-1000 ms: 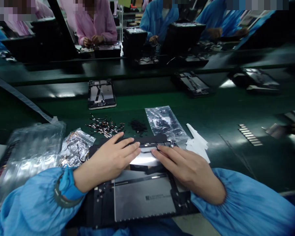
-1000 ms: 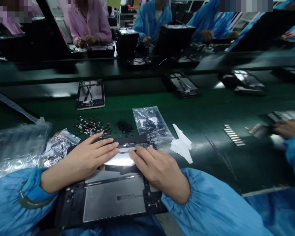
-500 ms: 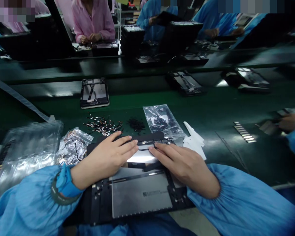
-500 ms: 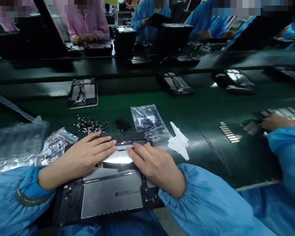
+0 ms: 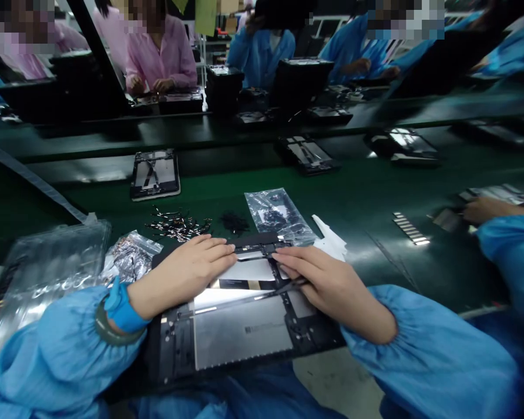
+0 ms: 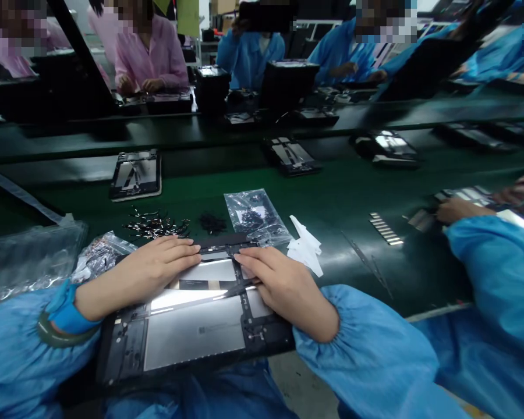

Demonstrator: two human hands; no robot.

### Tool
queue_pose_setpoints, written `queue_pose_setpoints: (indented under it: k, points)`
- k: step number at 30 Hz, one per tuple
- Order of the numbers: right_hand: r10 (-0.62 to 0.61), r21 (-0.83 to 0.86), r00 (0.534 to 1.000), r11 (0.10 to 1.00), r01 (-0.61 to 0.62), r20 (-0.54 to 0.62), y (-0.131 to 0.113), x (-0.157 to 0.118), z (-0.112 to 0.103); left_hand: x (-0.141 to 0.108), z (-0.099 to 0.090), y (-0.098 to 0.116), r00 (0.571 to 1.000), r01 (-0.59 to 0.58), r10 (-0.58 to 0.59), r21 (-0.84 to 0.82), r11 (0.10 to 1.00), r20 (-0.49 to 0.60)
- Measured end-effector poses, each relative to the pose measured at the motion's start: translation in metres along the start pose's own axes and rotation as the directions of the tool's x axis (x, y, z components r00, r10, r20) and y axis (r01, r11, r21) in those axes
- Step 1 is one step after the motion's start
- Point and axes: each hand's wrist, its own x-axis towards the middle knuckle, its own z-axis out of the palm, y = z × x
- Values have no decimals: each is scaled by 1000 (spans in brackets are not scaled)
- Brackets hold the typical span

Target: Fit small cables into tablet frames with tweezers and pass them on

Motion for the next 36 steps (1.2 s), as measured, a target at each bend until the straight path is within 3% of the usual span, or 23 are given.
queue_pose_setpoints:
  k: [3,8,10,12,14,16,20,21,23,25,26,29,31,33,36]
  points:
    - [64,52,997,997,-62,-48,0,2,0,5,-4,4,999,18,-18,-3,1000,38]
    - [69,91,998,994,-68,-8,-2,9,4,11,-12,7,988,45,-42,-14,999,148]
    - [104,113,994,989,-99,-38,-3,9,4,12,-15,4,987,62,-47,-96,993,157]
    - [196,145,973,973,-177,-124,-2,7,3,12,-15,0,981,157,-127,-218,963,145]
    - [325,179,924,940,-292,-201,0,0,1,12,-12,-4,947,318,-286,-302,899,145]
    - [472,210,860,877,-433,-197,1,-10,1,14,-7,-6,898,440,-405,-306,844,172]
    - [735,273,671,627,-729,103,-1,-31,4,21,-4,-13,883,465,-431,-217,858,187]
    - [762,283,620,563,-777,186,-3,-35,5,22,-7,-16,867,496,-472,-207,843,156]
    - [782,301,548,469,-830,295,-6,-39,7,20,-18,-22,794,603,-604,-213,769,66]
    - [791,327,512,411,-851,335,-9,-39,8,17,-30,-25,710,686,-704,-251,683,24]
    - [795,344,501,390,-854,341,-10,-39,8,15,-34,-25,703,692,-710,-270,669,43]
    - [814,377,471,341,-861,340,-11,-37,8,14,-31,-17,790,612,-581,-297,733,197]
    - [824,378,449,315,-870,345,-11,-37,8,17,-21,-12,818,571,-506,-270,776,275]
    - [831,385,427,286,-877,357,-10,-38,8,19,-14,-11,799,594,-524,-246,766,296]
    - [820,426,421,246,-871,388,-10,-40,9,16,-19,-20,732,679,-649,-298,670,208]
